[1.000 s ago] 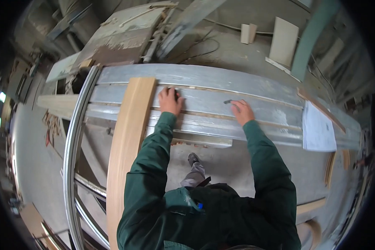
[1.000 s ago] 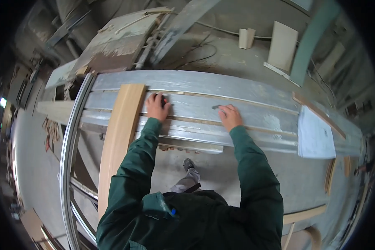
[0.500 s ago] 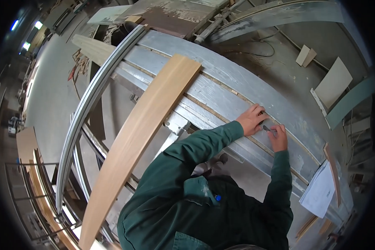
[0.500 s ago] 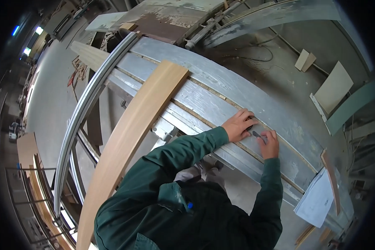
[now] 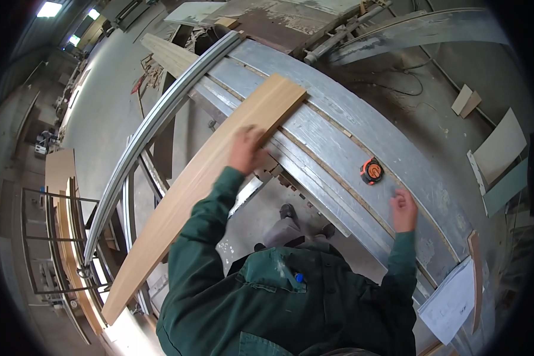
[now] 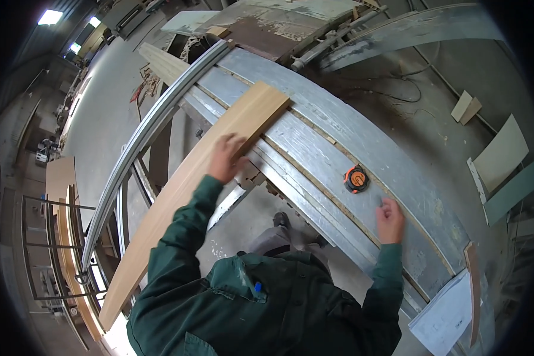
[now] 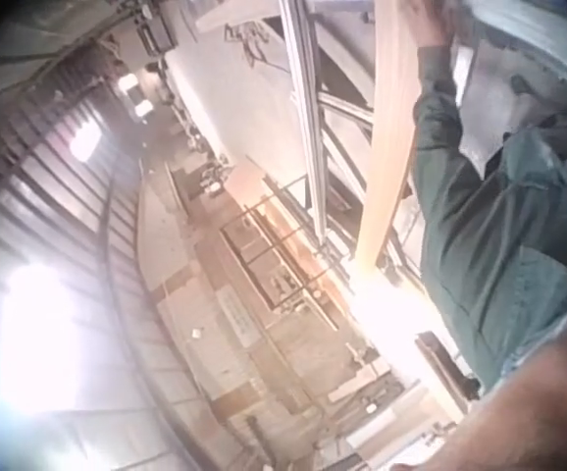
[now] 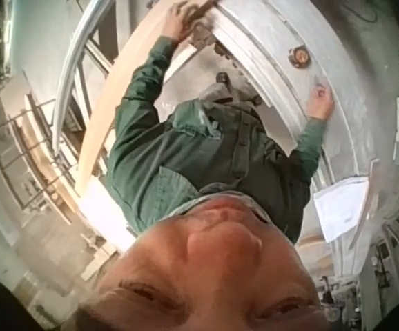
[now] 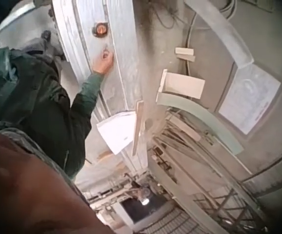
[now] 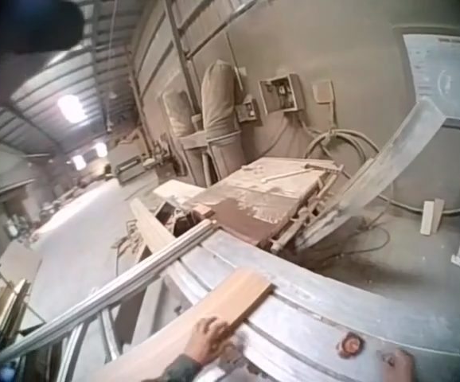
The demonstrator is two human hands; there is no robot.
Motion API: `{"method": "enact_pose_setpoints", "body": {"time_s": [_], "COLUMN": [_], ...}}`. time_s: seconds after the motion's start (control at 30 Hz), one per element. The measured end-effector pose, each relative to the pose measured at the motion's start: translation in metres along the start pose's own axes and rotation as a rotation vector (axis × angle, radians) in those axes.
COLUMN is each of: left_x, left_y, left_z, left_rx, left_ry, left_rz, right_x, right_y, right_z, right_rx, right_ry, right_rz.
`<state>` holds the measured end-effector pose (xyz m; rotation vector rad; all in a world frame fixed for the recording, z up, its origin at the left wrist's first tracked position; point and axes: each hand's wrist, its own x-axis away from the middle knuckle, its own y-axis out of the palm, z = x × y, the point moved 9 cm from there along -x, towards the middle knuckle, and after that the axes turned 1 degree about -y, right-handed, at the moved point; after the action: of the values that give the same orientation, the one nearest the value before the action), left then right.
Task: Selecting, moving, and marking wooden planks for future cutting or assembly using marking tools.
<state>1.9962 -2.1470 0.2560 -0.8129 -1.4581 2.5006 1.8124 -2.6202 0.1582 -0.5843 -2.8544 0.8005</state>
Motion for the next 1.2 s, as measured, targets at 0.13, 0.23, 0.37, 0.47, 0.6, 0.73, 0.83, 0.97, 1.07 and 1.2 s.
{"method": "enact_pose_setpoints", "body": {"time_s": [0.13,0.23,0.37,0.47,0.6,0.73,0.83,0.97,1.07,1.2], "left_x": [0.066,0.099,0.097,0.097,0.094,0.093,0.091,0.09,0.092,0.089], "left_y": [-0.07,-0.078,-0.071,-0.077,-0.077,-0.076,-0.076,-0.08,-0.082,-0.077], "left_z": [-0.113,-0.158,-0.148,-0.141,-0.141,-0.143,-0.143,-0.144,-0.145,-0.143], "left_rx": [-0.352,-0.336,-0.266,-0.239,-0.186,-0.177,-0.177,-0.177,-0.182,-0.16], "left_ry": [-0.263,-0.421,-0.485,-0.478,-0.482,-0.479,-0.461,-0.449,-0.463,-0.444], "left_rz": [0.039,-0.077,-0.088,-0.076,-0.091,-0.12,-0.132,-0.121,-0.125,-0.117], "right_x": [-0.026,-0.061,-0.14,-0.19,-0.223,-0.224,-0.221,-0.194,-0.169,-0.201], "right_y": [-0.013,0.045,0.177,0.247,0.283,0.287,0.284,0.297,0.314,0.286], "right_z": [-0.075,-0.164,-0.174,-0.181,-0.179,-0.187,-0.191,-0.215,-0.21,-0.202], "right_rx": [-0.142,-0.168,-0.45,-0.474,-0.408,-0.347,-0.275,-0.228,-0.236,-0.271], "right_ry": [-0.229,-0.427,-0.194,-0.149,-0.111,-0.104,-0.09,-0.14,-0.045,-0.162], "right_rz": [0.083,0.023,-0.182,-0.104,-0.062,0.028,0.031,-0.058,-0.154,0.037]}}
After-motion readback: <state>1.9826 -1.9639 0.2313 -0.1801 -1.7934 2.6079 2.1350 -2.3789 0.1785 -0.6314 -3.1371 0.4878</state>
